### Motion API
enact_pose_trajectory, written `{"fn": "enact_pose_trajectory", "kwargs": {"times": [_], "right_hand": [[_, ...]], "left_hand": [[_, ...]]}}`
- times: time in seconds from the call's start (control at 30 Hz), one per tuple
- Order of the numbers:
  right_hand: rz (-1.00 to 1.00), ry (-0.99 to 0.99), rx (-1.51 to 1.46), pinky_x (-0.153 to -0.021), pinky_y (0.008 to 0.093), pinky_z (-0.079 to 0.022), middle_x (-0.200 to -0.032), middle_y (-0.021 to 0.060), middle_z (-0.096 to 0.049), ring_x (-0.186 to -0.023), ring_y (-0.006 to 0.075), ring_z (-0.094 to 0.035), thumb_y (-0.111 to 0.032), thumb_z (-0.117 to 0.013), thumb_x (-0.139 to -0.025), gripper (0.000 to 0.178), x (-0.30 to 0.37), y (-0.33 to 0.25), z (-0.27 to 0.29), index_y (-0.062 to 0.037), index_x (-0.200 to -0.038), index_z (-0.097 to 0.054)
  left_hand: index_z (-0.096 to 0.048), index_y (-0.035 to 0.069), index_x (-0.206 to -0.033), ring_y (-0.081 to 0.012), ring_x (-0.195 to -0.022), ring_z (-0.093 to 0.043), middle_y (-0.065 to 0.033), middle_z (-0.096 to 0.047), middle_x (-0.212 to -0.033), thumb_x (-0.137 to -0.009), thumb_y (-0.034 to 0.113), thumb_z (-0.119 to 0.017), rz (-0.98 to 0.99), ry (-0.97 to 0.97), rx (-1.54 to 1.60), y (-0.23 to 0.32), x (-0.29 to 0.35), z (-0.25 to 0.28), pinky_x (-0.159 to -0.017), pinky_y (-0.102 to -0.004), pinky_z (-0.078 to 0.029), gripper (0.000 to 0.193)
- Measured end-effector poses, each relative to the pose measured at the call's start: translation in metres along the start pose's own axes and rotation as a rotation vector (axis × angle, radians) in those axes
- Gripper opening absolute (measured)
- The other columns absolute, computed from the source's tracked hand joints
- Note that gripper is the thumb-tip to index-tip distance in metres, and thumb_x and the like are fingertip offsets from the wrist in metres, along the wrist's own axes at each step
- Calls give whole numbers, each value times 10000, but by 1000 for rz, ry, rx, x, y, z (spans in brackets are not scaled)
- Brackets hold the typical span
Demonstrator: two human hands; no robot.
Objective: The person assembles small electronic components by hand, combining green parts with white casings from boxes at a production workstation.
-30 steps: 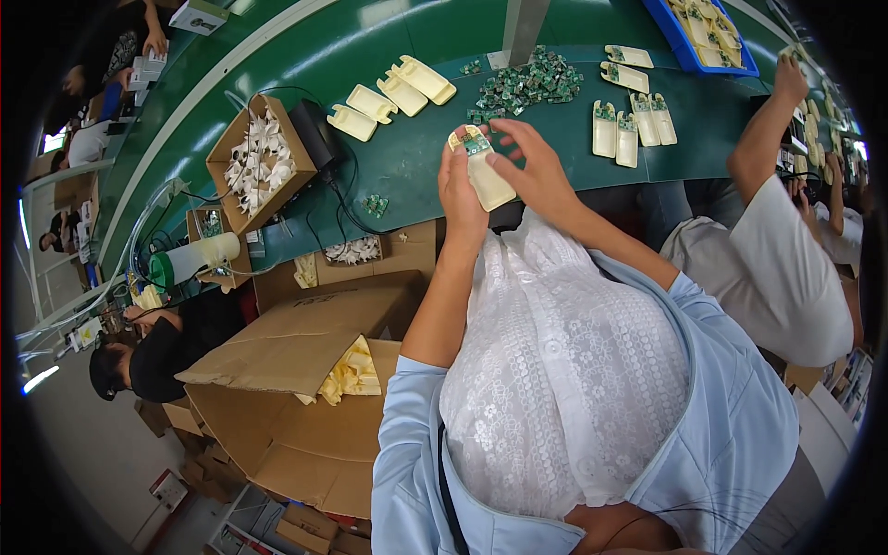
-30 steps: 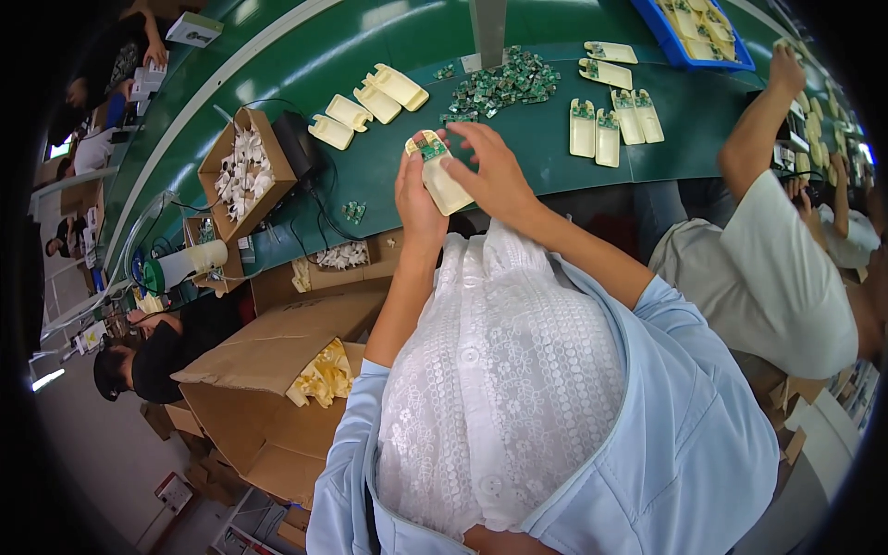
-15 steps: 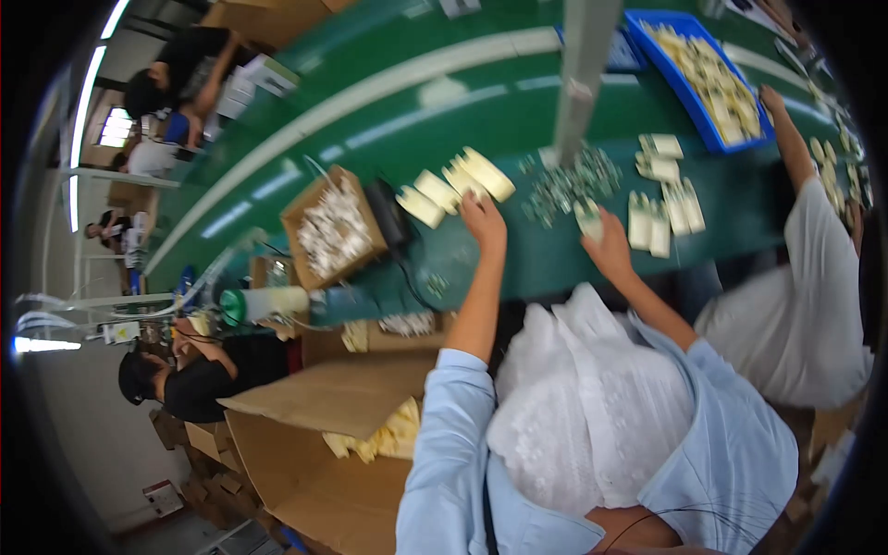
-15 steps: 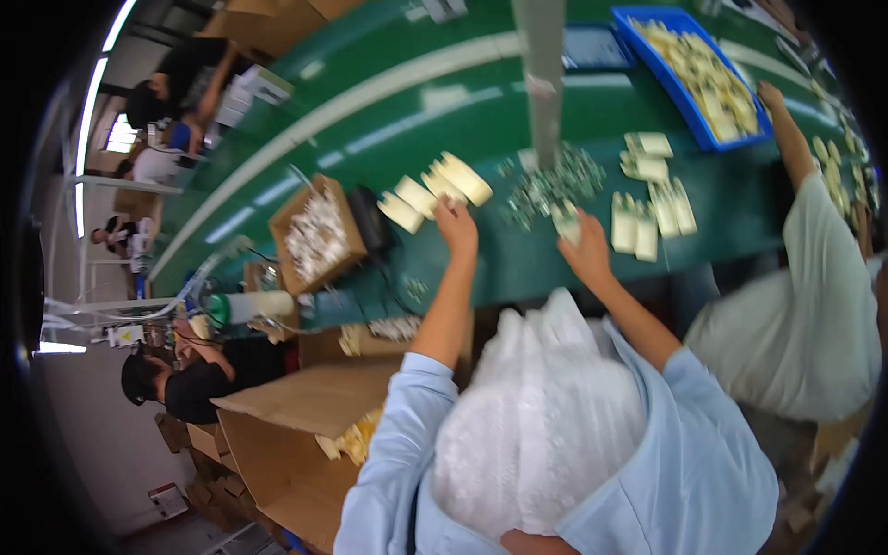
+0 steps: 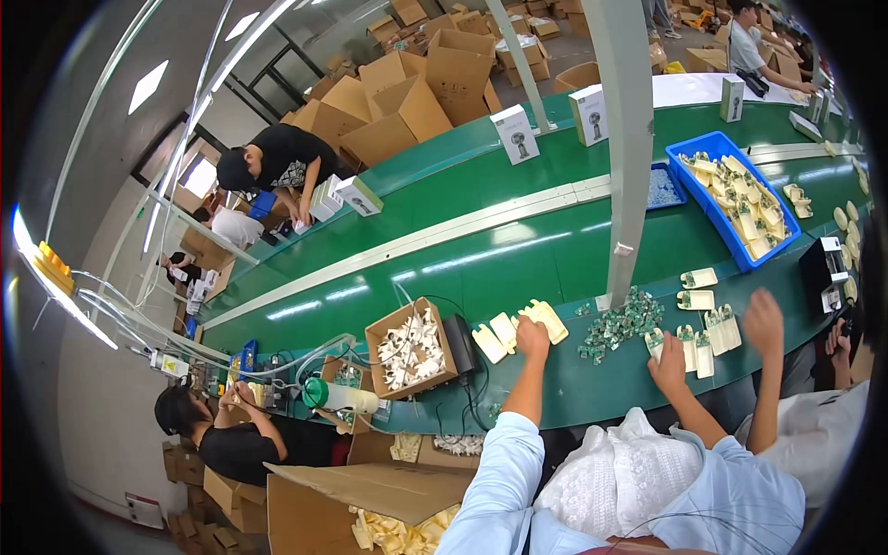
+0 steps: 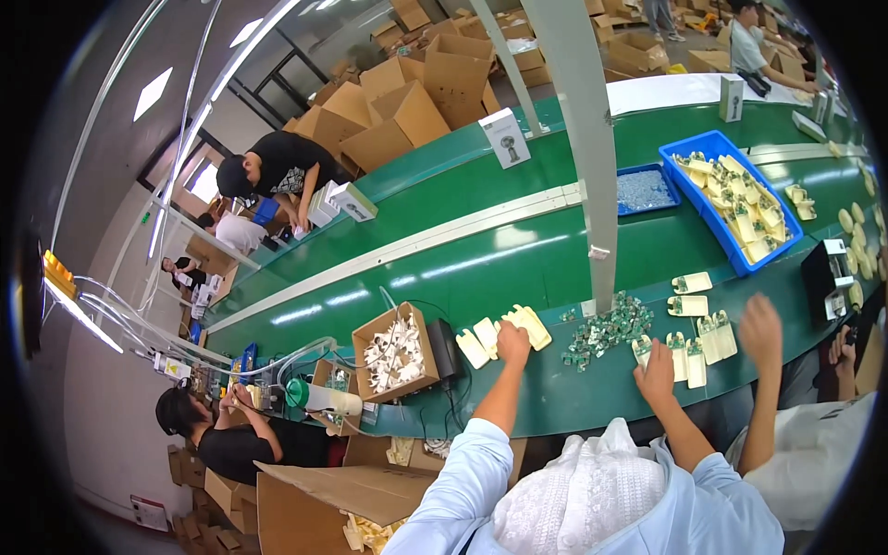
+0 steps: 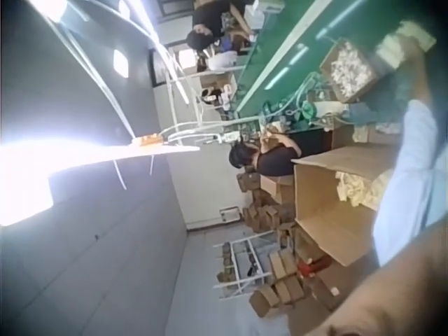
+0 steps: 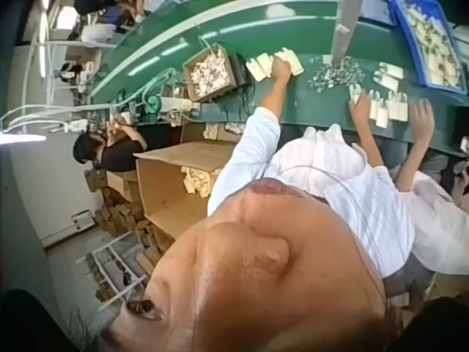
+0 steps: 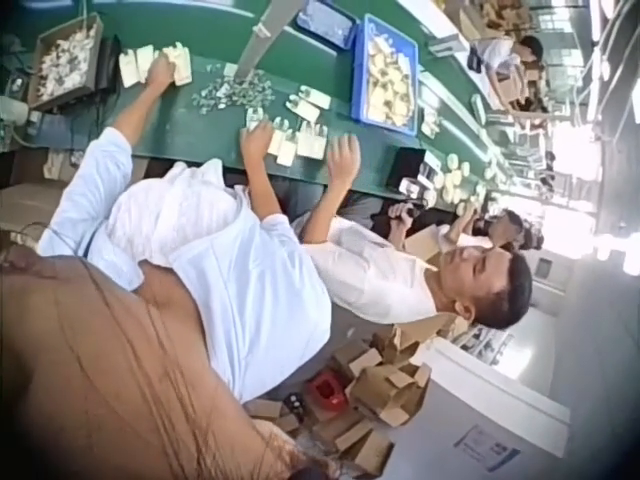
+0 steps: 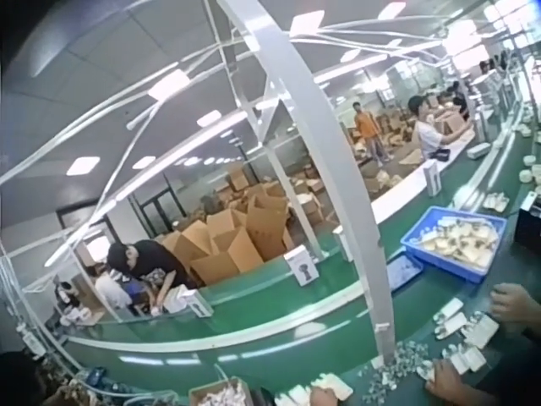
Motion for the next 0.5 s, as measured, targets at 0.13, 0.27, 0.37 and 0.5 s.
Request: {"fn": "enact_pose_trajectory", "kwargs": {"times": [0.13, 0.27, 0.37, 0.5], "right_hand": [[-71, -30, 99, -929, 458, -380, -1125, 245, -471, -1048, 402, -453, -121, -634, -694, 687, -4, 12, 10, 87, -1290, -365], [-106, -13, 152, -974, 454, -367, -1184, 257, -486, -1093, 402, -461, -121, -631, -702, 688, -30, 22, 10, 72, -1309, -371], [-120, 112, 197, -946, 455, -389, -1163, 228, -515, -1086, 395, -480, -127, -646, -697, 625, -45, 28, 18, 50, -1256, -431], [48, 170, 75, -940, 444, -390, -1154, 193, -515, -1098, 367, -474, -86, -625, -731, 460, -43, -9, 31, -4, -1168, -507]], "left_hand": [[-589, 6, -902, -401, -856, -625, -221, -646, -900, -745, 160, -581, -32, 29, -11, -6, 0, -3, -756, -493, -493, 220], [-648, 7, -710, -392, -755, -635, -214, -645, -776, -723, 234, -640, -113, 81, -59, -50, -17, -4, -718, -465, -512, 228], [-584, -31, -781, -388, -739, -617, -220, -629, -769, -750, 237, -644, -126, 22, 19, -32, -5, 26, -702, -461, -488, 276], [-541, -25, -825, -342, -696, -621, -216, -615, -770, -781, 206, -602, -181, 44, 171, -32, 28, 53, -677, -417, -500, 242]]}}
Point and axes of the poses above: each hand's wrist, its own x-axis away from the middle knuckle, its own z-axis out of the back of the hand, y = z × x, the point moved 5 cm from there along -x, towards the middle knuckle
